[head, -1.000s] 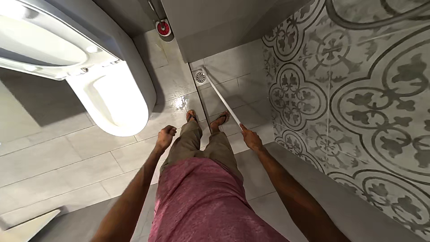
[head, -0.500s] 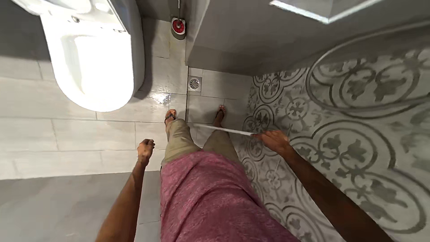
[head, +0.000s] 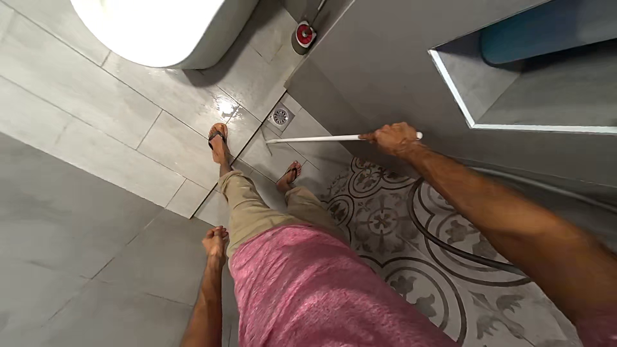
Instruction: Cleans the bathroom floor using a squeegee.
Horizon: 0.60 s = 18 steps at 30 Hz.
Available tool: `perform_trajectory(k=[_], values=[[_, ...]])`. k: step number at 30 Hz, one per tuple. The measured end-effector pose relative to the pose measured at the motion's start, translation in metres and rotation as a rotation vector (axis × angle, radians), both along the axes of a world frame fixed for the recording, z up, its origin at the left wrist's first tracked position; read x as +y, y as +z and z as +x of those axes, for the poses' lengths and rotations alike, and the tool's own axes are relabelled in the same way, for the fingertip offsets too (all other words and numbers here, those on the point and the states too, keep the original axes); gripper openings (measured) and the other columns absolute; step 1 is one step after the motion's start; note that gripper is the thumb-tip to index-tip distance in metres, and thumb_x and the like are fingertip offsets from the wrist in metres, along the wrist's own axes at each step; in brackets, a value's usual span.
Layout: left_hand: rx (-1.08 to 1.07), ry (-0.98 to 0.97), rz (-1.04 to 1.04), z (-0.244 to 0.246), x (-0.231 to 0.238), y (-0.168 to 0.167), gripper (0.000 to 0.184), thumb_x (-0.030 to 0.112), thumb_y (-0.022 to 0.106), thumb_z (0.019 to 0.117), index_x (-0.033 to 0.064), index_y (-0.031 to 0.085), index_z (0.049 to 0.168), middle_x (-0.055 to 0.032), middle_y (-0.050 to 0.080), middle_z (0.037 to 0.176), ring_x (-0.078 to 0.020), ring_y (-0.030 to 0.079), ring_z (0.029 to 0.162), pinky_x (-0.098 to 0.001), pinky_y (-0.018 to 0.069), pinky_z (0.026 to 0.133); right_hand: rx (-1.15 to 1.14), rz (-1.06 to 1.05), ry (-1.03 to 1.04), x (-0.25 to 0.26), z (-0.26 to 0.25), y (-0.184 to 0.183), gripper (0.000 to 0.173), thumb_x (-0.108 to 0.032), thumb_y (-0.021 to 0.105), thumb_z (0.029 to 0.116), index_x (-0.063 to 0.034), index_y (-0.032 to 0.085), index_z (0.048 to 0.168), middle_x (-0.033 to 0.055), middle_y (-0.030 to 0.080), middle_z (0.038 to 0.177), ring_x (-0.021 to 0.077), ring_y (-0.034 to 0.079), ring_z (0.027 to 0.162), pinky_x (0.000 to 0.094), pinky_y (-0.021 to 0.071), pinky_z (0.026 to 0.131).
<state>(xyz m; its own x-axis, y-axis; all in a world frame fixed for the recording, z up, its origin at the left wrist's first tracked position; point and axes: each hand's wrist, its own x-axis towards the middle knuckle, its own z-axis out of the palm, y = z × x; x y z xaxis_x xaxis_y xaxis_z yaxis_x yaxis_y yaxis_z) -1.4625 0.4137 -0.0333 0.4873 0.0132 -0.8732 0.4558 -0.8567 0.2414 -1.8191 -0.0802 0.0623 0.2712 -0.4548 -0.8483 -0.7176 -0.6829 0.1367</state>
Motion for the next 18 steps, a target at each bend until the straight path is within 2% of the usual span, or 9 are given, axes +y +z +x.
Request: perform_trajectory(k=[2,3,5,7,9,13,15,18], values=[[0.058,0.002,0.007,-0.009,-0.003,0.001,0.028,0.013,0.047,0.1091,-0.0073,0.060,0.122,-0.0171,0.066,0.108,-0.0160,0.063,0.087,-0.0340,0.0532,0.078,0.057,-0.029,-0.029,-0.007,0.000,0.014,0.035,-0.026,0.051,0.1063,-0.0362,0.065,0.137,0.0201,0.074,0.108,0.0462,0.069,0.099,0.0659,0.0516,0.080],[0.086,-0.019,0.005,-0.008,-0.004,-0.002,0.027,0.014,0.047,0.1091,-0.0060,0.061,0.121,-0.0161,0.066,0.106,-0.0164,0.063,0.086,-0.0347,0.0536,0.077,0.076,-0.044,-0.041,-0.007,0.000,0.017,0.035,-0.027,0.052,0.1060,-0.0360,0.065,0.137,0.0201,0.073,0.109,0.0462,0.069,0.099,0.0661,0.0518,0.081],[0.126,-0.067,-0.023,0.003,-0.016,-0.009,0.028,0.017,0.046,0.1097,-0.0042,0.061,0.121,-0.0156,0.067,0.106,-0.0178,0.064,0.086,-0.0369,0.0552,0.076,0.104,-0.062,-0.068,-0.004,0.001,0.019,0.033,-0.028,0.054,0.1053,-0.0320,0.067,0.135,0.0207,0.073,0.111,0.0467,0.069,0.101,0.0667,0.0520,0.081],[0.143,-0.098,-0.078,0.024,-0.034,-0.014,0.032,0.019,0.044,0.1106,-0.0044,0.060,0.125,-0.0177,0.067,0.112,-0.0213,0.066,0.094,-0.0406,0.0553,0.082,0.123,-0.067,-0.087,0.001,0.005,0.021,0.031,-0.031,0.055,0.1053,-0.0270,0.069,0.133,0.0209,0.073,0.111,0.0467,0.069,0.102,0.0668,0.0517,0.081],[0.119,-0.099,-0.140,0.047,-0.055,-0.012,0.033,0.020,0.043,0.1112,-0.0043,0.060,0.127,-0.0196,0.068,0.117,-0.0240,0.068,0.101,-0.0425,0.0555,0.088,0.127,-0.068,-0.099,0.005,0.003,0.020,0.033,-0.030,0.055,0.1050,-0.0325,0.067,0.135,0.0199,0.073,0.111,0.0457,0.069,0.101,0.0662,0.0521,0.080],[0.038,-0.136,-0.270,0.089,-0.084,-0.004,0.032,0.026,0.046,0.1105,0.0004,0.061,0.124,-0.0148,0.068,0.116,-0.0215,0.068,0.101,-0.0419,0.0551,0.088,0.150,-0.064,-0.205,0.006,-0.003,0.022,0.038,-0.030,0.055,0.1055,-0.0433,0.061,0.140,0.0193,0.073,0.117,0.0458,0.068,0.106,0.0678,0.0506,0.083],[0.022,-0.178,-0.288,0.101,-0.092,-0.001,0.033,0.029,0.046,0.1106,0.0032,0.060,0.125,-0.0126,0.069,0.117,-0.0197,0.068,0.101,-0.0409,0.0547,0.087,0.122,-0.035,-0.287,0.007,-0.014,0.027,0.039,-0.031,0.053,0.1069,-0.0442,0.059,0.143,0.0208,0.071,0.121,0.0476,0.066,0.110,0.0701,0.0492,0.085],[0.028,-0.209,-0.252,0.104,-0.092,-0.003,0.033,0.030,0.046,0.1104,0.0045,0.061,0.125,-0.0125,0.068,0.117,-0.0200,0.067,0.100,-0.0424,0.0542,0.087,0.012,0.004,-0.410,0.027,-0.039,0.027,0.040,-0.031,0.049,0.1086,-0.0424,0.056,0.146,0.0229,0.071,0.119,0.0496,0.067,0.108,0.0725,0.0490,0.084]])
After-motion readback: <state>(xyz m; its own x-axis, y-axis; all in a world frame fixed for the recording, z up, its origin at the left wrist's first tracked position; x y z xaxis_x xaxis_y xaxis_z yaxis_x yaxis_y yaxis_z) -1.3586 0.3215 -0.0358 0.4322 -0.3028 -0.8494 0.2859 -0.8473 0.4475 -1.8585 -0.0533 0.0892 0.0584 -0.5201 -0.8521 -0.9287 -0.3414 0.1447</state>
